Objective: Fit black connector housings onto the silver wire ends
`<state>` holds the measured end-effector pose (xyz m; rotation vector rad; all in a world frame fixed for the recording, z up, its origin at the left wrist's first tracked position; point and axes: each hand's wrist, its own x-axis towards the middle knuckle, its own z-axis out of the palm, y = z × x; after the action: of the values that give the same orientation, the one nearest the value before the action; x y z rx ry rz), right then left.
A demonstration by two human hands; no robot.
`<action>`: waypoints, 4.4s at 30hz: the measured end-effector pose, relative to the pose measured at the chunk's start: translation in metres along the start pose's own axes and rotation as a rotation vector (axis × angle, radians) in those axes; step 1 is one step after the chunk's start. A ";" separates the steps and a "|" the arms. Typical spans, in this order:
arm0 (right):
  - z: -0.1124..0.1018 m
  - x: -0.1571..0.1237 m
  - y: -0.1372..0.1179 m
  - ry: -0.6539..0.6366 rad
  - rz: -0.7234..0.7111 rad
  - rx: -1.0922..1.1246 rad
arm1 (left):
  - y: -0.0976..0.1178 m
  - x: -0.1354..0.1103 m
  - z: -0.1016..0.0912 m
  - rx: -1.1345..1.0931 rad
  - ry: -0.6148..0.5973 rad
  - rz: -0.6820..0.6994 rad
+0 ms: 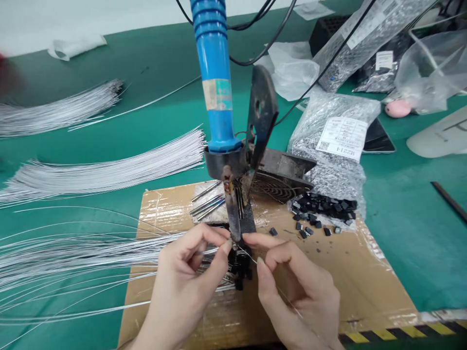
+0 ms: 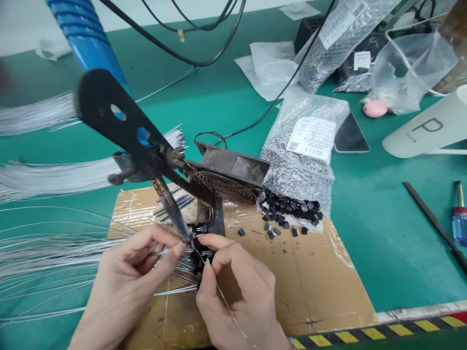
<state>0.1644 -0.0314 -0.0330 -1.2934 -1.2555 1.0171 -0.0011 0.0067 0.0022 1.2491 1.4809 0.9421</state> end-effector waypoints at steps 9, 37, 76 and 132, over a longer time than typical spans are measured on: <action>0.003 0.001 -0.002 0.043 -0.006 -0.005 | -0.001 -0.001 -0.003 0.010 -0.018 0.002; 0.004 0.002 0.000 0.058 -0.080 -0.028 | -0.002 -0.004 -0.003 0.011 -0.005 0.018; 0.011 0.003 -0.001 0.126 -0.303 -0.165 | -0.001 -0.003 -0.002 0.005 -0.019 0.020; 0.010 0.012 -0.005 0.144 -0.506 -0.229 | 0.001 -0.003 0.002 -0.010 0.003 0.075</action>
<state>0.1553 -0.0190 -0.0282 -1.1089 -1.5143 0.4239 0.0012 0.0040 0.0036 1.3045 1.4383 1.0000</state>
